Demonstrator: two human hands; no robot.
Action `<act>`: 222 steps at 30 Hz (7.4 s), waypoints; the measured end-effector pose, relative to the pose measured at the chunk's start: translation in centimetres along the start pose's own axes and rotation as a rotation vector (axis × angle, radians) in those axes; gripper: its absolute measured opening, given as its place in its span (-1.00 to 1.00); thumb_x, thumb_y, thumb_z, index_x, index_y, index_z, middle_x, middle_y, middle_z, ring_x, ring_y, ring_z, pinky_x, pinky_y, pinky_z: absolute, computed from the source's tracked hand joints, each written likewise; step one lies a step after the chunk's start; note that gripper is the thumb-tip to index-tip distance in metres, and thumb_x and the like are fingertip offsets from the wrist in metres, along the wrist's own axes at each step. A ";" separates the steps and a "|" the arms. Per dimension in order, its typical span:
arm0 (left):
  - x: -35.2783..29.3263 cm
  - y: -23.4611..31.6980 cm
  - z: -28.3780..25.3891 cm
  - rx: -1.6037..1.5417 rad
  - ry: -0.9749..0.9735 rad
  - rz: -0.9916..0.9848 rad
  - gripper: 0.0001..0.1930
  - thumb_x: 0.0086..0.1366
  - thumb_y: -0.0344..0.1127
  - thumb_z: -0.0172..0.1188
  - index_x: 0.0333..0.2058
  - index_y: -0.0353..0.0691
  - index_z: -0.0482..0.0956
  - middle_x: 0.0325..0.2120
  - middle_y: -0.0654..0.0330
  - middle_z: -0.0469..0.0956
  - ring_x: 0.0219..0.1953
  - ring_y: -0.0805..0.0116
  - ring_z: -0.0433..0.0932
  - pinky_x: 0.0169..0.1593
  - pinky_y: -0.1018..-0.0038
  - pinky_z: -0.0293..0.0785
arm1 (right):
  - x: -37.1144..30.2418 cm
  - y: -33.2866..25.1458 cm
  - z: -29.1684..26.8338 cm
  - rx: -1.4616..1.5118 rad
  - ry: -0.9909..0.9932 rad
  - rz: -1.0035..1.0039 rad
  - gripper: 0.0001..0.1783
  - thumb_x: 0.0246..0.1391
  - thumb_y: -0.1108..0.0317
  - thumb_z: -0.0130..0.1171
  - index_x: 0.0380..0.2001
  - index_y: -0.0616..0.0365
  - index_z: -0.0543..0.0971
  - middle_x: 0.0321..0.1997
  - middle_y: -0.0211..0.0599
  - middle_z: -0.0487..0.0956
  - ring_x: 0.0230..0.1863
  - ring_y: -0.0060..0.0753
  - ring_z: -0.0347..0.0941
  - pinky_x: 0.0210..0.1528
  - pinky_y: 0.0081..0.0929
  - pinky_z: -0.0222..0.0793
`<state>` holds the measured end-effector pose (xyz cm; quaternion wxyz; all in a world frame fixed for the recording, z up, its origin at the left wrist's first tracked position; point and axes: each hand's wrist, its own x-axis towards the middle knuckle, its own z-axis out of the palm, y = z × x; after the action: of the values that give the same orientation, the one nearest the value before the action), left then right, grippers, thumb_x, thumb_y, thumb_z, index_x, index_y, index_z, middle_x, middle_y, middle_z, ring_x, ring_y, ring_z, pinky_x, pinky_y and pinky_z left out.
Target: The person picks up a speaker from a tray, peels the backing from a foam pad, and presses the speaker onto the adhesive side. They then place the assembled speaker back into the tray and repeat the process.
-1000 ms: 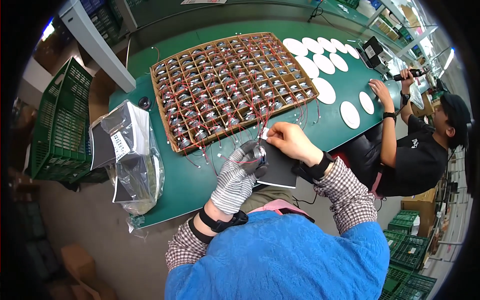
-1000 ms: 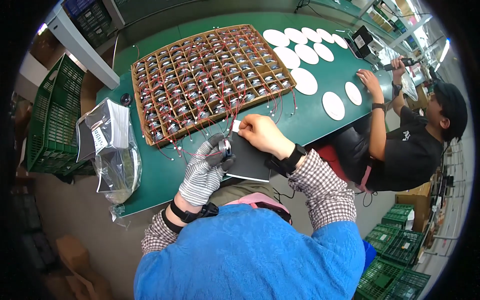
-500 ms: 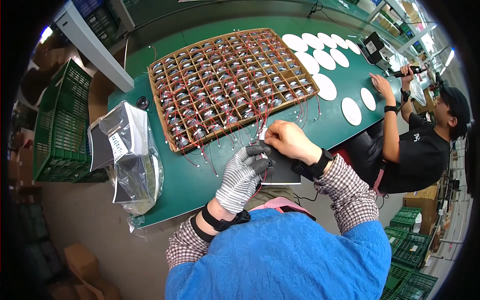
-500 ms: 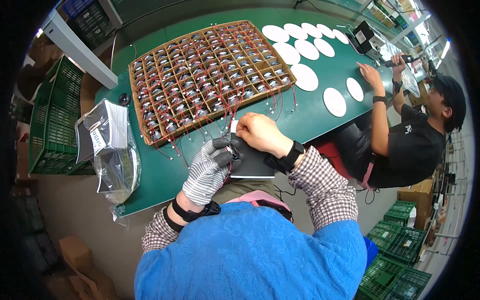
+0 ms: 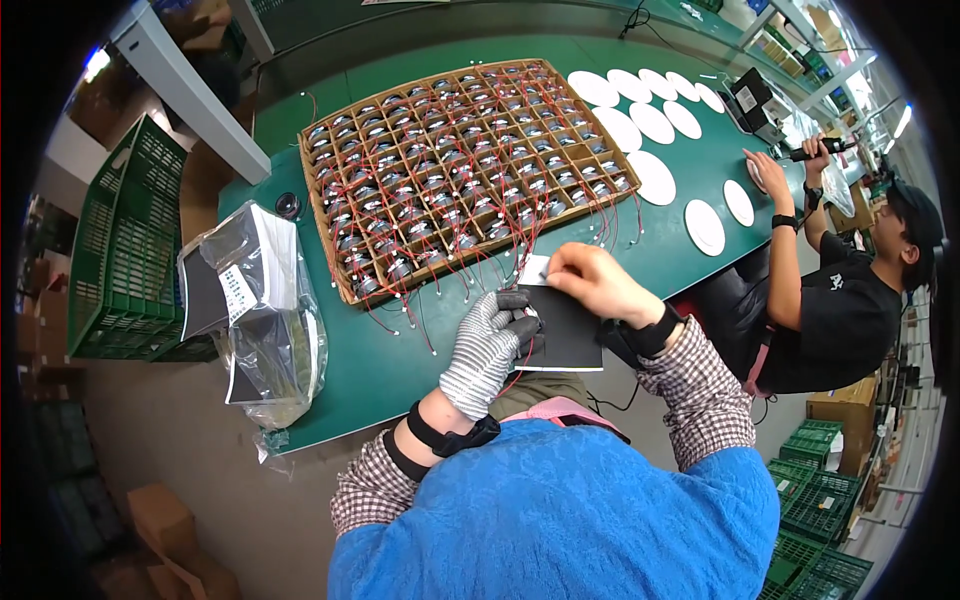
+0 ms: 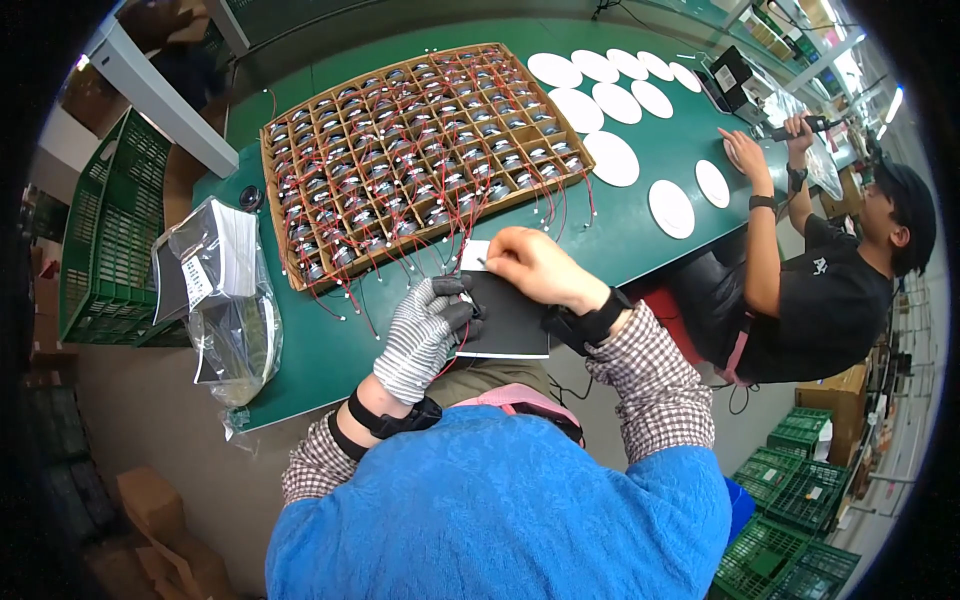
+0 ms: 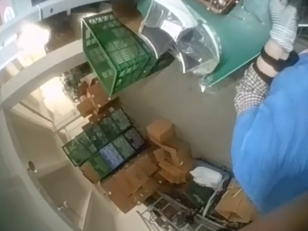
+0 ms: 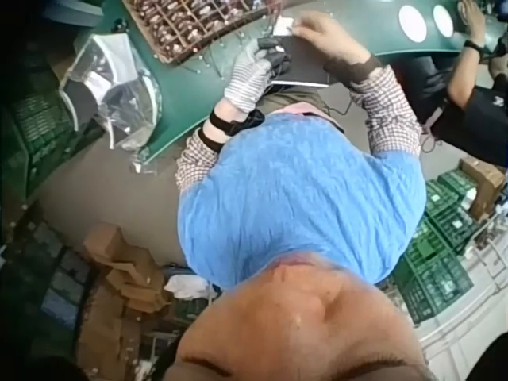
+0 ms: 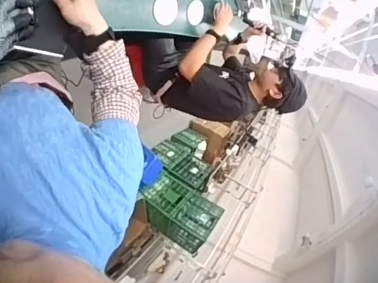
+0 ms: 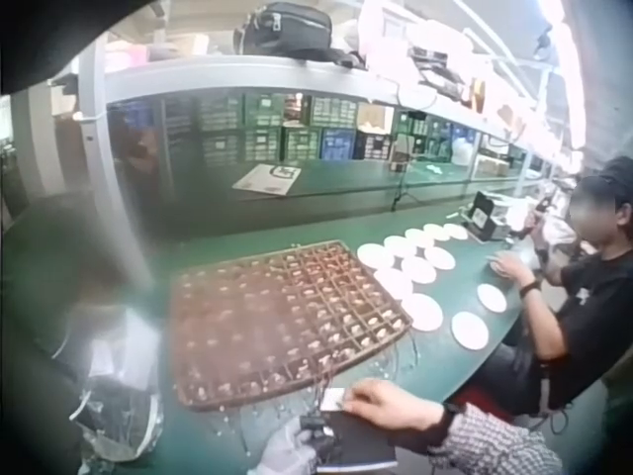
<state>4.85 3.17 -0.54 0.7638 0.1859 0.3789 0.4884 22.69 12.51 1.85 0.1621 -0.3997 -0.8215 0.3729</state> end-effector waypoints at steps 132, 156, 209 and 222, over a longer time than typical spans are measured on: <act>-2.8 2.5 -2.1 -0.456 -0.246 0.070 -0.50 0.20 -0.12 0.10 0.03 -0.27 0.24 -0.29 0.15 0.46 -0.34 0.36 0.54 -0.41 0.70 0.53 | 3.7 -7.6 1.0 0.392 -0.112 -0.050 -0.84 -0.03 0.39 0.19 -0.45 0.29 0.55 -0.47 -0.44 0.47 -0.44 -0.67 0.36 -0.38 -0.65 0.29; -2.9 1.5 -1.7 0.396 -0.194 0.597 -0.62 0.26 -0.28 0.01 0.02 -0.25 0.27 -0.17 0.23 0.39 -0.18 0.53 0.41 -0.17 0.59 0.46 | 0.9 -8.3 3.2 0.922 -0.170 -0.114 -0.56 -0.18 0.40 0.31 -0.17 0.30 0.49 -0.16 -0.36 0.38 -0.08 -0.52 0.36 0.00 -0.55 0.27; 1.6 1.9 3.2 0.157 -0.071 0.027 -0.68 0.19 -0.34 0.10 -0.13 -0.37 0.34 -0.28 0.05 0.48 -0.23 0.28 0.51 -0.18 0.45 0.50 | 8.6 2.9 -10.6 -0.627 0.395 -0.209 -0.66 -0.20 0.48 0.12 -0.23 0.16 0.50 -0.35 -0.20 0.53 -0.31 -0.19 0.47 -0.27 -0.41 0.41; 1.8 2.0 2.7 0.172 -0.070 -0.001 -0.72 0.20 -0.36 0.10 -0.15 -0.38 0.34 -0.33 0.13 0.48 -0.29 0.42 0.50 -0.22 0.55 0.50 | 8.4 4.5 -12.8 -0.621 0.296 -0.133 -0.73 -0.19 0.48 0.10 -0.30 0.18 0.54 -0.37 -0.22 0.55 -0.31 -0.19 0.48 -0.25 -0.37 0.39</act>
<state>6.07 5.96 1.78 0.7580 0.2675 0.3927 0.4468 27.02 27.01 6.81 0.1741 -0.4251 -0.8877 0.0320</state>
